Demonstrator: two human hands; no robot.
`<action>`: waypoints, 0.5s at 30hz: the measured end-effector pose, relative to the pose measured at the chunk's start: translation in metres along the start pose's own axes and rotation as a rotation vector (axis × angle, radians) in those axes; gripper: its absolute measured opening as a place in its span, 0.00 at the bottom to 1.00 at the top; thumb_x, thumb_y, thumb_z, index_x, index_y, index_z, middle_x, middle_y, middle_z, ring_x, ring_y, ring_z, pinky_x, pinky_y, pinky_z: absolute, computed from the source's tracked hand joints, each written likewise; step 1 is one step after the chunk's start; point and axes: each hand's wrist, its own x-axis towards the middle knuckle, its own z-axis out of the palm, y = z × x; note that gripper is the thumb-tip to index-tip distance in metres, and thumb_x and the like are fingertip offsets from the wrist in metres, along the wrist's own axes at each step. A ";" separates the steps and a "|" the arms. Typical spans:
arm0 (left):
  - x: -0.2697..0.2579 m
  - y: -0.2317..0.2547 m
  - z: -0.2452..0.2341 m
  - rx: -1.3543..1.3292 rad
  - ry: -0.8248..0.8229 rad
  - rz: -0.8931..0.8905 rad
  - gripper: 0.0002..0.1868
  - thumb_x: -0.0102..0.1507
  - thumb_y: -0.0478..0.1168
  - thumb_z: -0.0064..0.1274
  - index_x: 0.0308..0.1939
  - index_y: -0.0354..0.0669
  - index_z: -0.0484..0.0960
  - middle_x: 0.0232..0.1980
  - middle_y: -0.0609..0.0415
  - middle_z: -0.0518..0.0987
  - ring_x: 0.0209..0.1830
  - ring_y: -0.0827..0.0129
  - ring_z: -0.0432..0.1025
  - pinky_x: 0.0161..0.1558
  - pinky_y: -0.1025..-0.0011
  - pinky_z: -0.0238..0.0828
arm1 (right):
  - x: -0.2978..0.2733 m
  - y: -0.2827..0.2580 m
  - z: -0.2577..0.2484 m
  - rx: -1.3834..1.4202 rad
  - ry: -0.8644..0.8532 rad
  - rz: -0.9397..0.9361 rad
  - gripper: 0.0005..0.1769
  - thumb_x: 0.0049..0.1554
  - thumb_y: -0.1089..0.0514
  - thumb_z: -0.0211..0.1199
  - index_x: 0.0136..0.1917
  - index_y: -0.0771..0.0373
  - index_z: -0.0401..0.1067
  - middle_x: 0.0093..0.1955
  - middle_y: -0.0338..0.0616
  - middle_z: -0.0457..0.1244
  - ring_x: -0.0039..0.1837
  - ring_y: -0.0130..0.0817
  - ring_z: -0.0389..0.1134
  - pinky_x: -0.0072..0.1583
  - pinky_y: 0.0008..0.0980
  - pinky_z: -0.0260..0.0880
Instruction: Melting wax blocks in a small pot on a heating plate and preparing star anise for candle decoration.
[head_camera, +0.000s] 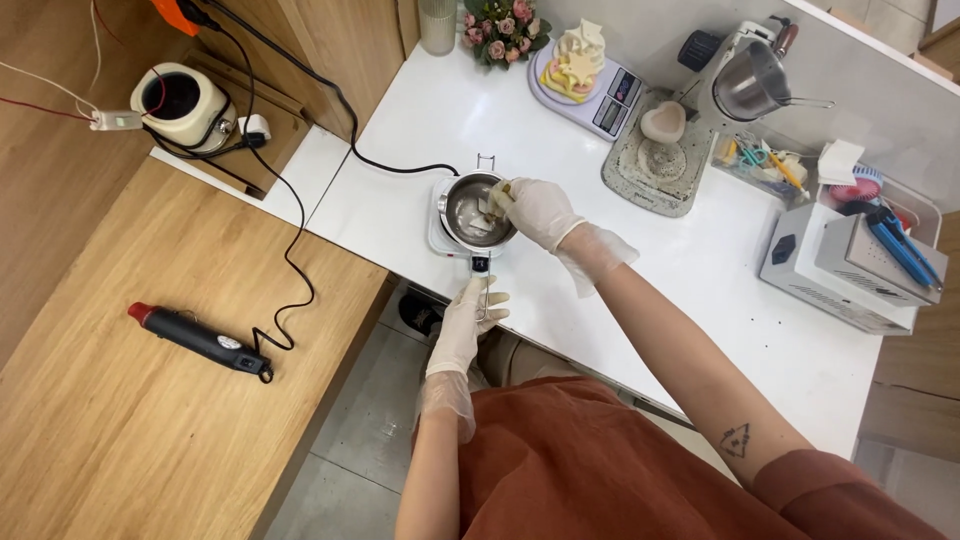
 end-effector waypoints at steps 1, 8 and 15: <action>0.000 0.004 0.002 0.006 0.010 0.003 0.26 0.69 0.58 0.42 0.61 0.47 0.79 0.45 0.53 0.85 0.34 0.73 0.77 0.45 0.72 0.71 | -0.001 -0.003 -0.004 0.020 -0.043 0.074 0.22 0.65 0.46 0.50 0.43 0.58 0.79 0.40 0.46 0.72 0.43 0.42 0.73 0.52 0.35 0.72; 0.014 -0.004 0.001 -0.031 0.005 0.010 0.26 0.70 0.59 0.39 0.59 0.50 0.81 0.35 0.58 0.81 0.28 0.74 0.74 0.42 0.72 0.71 | -0.001 -0.004 -0.005 0.007 0.029 0.102 0.20 0.66 0.45 0.51 0.48 0.56 0.81 0.40 0.45 0.71 0.41 0.38 0.71 0.49 0.34 0.71; 0.001 0.002 0.011 -0.104 0.076 0.124 0.22 0.73 0.53 0.39 0.55 0.44 0.85 0.26 0.63 0.70 0.21 0.81 0.61 0.28 0.80 0.62 | -0.005 -0.002 -0.005 0.052 0.048 0.072 0.17 0.65 0.48 0.54 0.51 0.57 0.80 0.40 0.41 0.72 0.39 0.32 0.71 0.46 0.31 0.71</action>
